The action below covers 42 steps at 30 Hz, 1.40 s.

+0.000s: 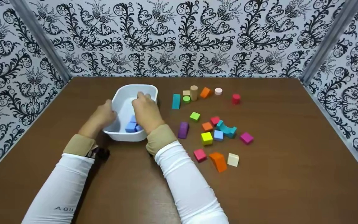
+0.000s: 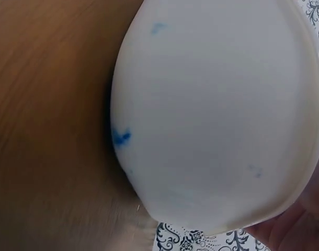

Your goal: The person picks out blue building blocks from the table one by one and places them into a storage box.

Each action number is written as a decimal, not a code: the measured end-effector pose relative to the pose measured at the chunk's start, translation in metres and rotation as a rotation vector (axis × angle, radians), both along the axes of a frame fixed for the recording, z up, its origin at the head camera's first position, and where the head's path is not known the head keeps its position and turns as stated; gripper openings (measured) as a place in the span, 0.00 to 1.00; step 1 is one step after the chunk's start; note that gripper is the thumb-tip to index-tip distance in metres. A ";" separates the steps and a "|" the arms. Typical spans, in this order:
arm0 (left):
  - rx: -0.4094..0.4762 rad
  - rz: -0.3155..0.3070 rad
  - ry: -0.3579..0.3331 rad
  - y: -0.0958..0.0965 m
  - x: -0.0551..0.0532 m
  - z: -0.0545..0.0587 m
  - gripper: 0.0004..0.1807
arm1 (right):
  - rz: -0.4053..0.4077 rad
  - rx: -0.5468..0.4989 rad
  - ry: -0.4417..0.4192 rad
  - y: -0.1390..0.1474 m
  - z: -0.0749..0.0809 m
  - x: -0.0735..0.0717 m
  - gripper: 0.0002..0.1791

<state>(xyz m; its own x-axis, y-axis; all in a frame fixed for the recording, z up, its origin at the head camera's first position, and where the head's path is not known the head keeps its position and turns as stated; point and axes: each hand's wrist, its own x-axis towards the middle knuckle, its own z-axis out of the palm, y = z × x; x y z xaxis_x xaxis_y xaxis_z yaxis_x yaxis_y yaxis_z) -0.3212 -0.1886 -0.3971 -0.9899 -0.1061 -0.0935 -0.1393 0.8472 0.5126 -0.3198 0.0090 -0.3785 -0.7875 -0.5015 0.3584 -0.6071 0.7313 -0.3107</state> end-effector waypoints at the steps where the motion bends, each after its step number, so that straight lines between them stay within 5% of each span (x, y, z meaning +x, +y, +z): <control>1: 0.003 0.001 -0.001 0.000 0.000 0.000 0.32 | -0.007 0.003 -0.011 0.001 0.000 0.000 0.16; 14: 0.033 0.012 -0.016 0.002 0.002 0.004 0.34 | -0.015 0.078 -0.072 0.003 -0.002 -0.003 0.13; 23: 0.035 0.012 -0.027 0.001 0.001 0.003 0.34 | -0.018 0.075 -0.164 0.005 0.003 -0.002 0.16; 42: 0.023 0.003 0.000 0.000 0.000 0.001 0.32 | -0.016 0.061 -0.212 0.006 0.006 -0.002 0.18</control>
<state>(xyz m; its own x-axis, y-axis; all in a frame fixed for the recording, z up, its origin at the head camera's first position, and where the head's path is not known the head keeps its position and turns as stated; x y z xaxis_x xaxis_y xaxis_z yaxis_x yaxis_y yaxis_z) -0.3215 -0.1887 -0.3961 -0.9896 -0.1068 -0.0964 -0.1419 0.8348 0.5320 -0.3213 0.0153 -0.3723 -0.8500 -0.5038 0.1535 -0.5211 0.7619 -0.3848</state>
